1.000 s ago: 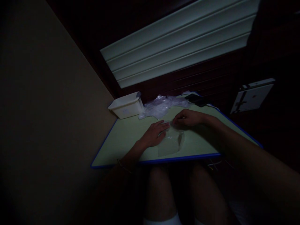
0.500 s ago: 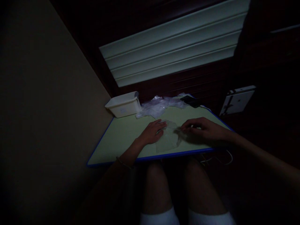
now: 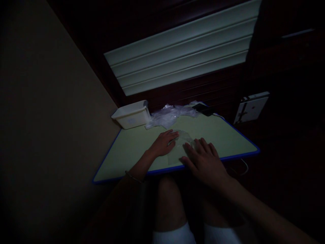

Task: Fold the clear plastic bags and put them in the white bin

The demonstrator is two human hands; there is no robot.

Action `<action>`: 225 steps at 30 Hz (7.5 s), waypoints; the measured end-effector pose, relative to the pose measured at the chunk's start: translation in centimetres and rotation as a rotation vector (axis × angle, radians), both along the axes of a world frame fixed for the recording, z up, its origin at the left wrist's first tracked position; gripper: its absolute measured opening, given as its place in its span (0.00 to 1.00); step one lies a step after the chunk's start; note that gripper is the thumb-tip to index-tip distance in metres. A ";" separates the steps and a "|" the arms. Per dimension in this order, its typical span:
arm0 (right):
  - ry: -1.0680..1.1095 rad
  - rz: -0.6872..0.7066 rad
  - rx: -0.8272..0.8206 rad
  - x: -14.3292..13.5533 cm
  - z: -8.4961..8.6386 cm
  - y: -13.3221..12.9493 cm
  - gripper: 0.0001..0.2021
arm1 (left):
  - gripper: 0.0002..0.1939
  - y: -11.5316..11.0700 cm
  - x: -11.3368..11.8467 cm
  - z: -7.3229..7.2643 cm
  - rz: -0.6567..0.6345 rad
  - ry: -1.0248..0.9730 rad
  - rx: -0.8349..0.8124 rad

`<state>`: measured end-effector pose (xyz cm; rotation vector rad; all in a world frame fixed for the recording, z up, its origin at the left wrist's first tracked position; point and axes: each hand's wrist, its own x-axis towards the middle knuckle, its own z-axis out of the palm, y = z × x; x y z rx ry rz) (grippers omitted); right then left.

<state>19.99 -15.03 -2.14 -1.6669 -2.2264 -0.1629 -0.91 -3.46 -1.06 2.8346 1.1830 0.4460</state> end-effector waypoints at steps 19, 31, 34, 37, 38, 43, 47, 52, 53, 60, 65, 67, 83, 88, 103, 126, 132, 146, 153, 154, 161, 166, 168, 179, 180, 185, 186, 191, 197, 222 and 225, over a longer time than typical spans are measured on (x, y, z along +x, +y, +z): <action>0.032 0.116 0.041 3.3 -1.2 -4.2 0.28 | 0.25 -0.1 -0.1 0.1 -0.010 -0.013 -0.022; 0.161 0.424 -0.149 5.8 0.8 0.1 0.29 | 0.24 0.0 -0.3 0.0 -0.026 -0.036 -0.016; 0.171 0.483 -0.181 6.6 0.8 -0.7 0.26 | 0.25 0.0 -0.3 0.0 -0.024 -0.039 -0.018; 0.232 0.450 -0.216 7.3 1.8 -1.4 0.22 | 0.25 -0.1 -0.3 0.0 -0.026 -0.046 -0.012; 0.262 0.444 -0.224 7.4 2.4 -1.1 0.21 | 0.25 -0.1 -0.3 0.0 -0.029 -0.049 -0.009; 0.367 0.345 -0.272 6.9 5.0 5.9 0.23 | 0.24 -0.2 -0.5 0.0 -0.030 -0.062 0.003; 0.223 0.385 -0.398 4.9 5.7 14.6 0.21 | 0.22 -0.3 -0.5 -0.1 0.000 -0.097 0.031; 0.159 0.461 -0.510 1.5 5.6 20.3 0.19 | 0.18 -0.6 -0.5 0.0 0.024 -0.163 0.088; 0.161 0.469 -0.505 1.0 5.5 20.6 0.19 | 0.18 -0.7 -0.5 0.0 0.026 -0.172 0.092; 0.121 0.463 -0.543 0.2 5.2 19.9 0.17 | 0.16 -0.8 -0.4 -0.1 0.067 -0.173 0.087; 0.094 0.397 -0.572 0.1 5.2 19.7 0.15 | 0.16 -0.9 -0.5 0.0 0.074 -0.158 0.073; 0.112 0.402 -0.577 0.0 5.0 19.8 0.14 | 0.16 -0.9 -0.5 0.1 0.073 -0.157 0.069; 0.647 0.508 -0.693 0.7 3.9 19.4 0.09 | 0.29 -0.7 -0.8 -0.4 0.175 -0.259 0.074; 0.739 0.537 -0.717 0.7 3.5 19.3 0.10 | 0.28 -0.7 -0.7 -0.4 0.223 -0.307 0.023; 0.825 0.584 -0.739 0.1 3.1 18.7 0.23 | 0.18 3.4 -2.1 0.5 0.355 -0.908 -0.494; 0.943 0.596 -0.747 0.0 3.1 18.2 0.26 | 0.17 6.6 -0.9 0.8 0.216 -0.974 -0.835; 0.935 0.587 -0.711 0.2 3.1 18.3 0.25 | 0.17 6.3 -0.6 0.8 0.184 -0.984 -0.816; 0.929 0.467 -0.544 -0.1 3.7 17.8 0.22 | 0.21 5.6 -0.9 2.4 0.270 -0.870 -0.829; 0.964 0.441 -0.453 -0.1 3.8 18.0 0.24 | 0.22 5.9 -1.8 2.1 0.269 -0.865 -0.733; 0.965 0.440 -0.442 -0.1 3.8 18.0 0.24 | 0.22 6.0 -1.9 2.0 0.267 -0.862 -0.713; 0.983 0.403 -0.580 0.2 3.1 18.4 0.27 | 0.21 6.7 -2.2 1.2 0.275 -0.850 -0.600; 0.966 0.433 -0.712 0.8 2.8 18.9 0.26 | 0.18 6.9 -2.3 1.0 0.300 -0.862 -0.589; 0.943 0.451 -0.734 1.0 2.9 19.0 0.25 | 0.17 6.9 -2.3 1.0 0.284 -0.871 -0.568; 0.837 0.438 -0.625 0.9 3.6 18.2 0.19 | 0.18 6.1 -2.8 2.1 0.194 -0.795 -0.533; 0.834 0.442 -0.617 0.9 3.6 18.2 0.19 | 0.19 6.1 -2.9 2.1 0.188 -0.783 -0.548; 0.827 0.450 -0.588 1.1 3.5 18.5 0.18 | 0.22 6.0 -3.5 2.1 0.216 -0.817 -0.695; 0.824 0.449 -0.586 1.2 3.5 18.6 0.18 | 0.22 5.9 -3.6 2.1 0.223 -0.827 -0.716; 0.847 0.463 -0.626 1.2 3.2 18.7 0.20 | 0.21 5.9 -3.8 2.0 0.232 -0.770 -0.710; 0.932 0.511 -0.752 1.0 3.4 18.3 0.22 | 0.21 6.5 -4.2 1.1 0.213 -0.810 -0.697; 0.659 0.565 -0.730 1.7 4.2 18.4 0.22 | 0.18 5.3 -5.8 0.9 0.208 -0.842 -0.720; 0.606 0.555 -0.688 1.4 4.8 17.4 0.22 | 0.14 5.0 -6.0 0.4 0.210 -0.794 -0.594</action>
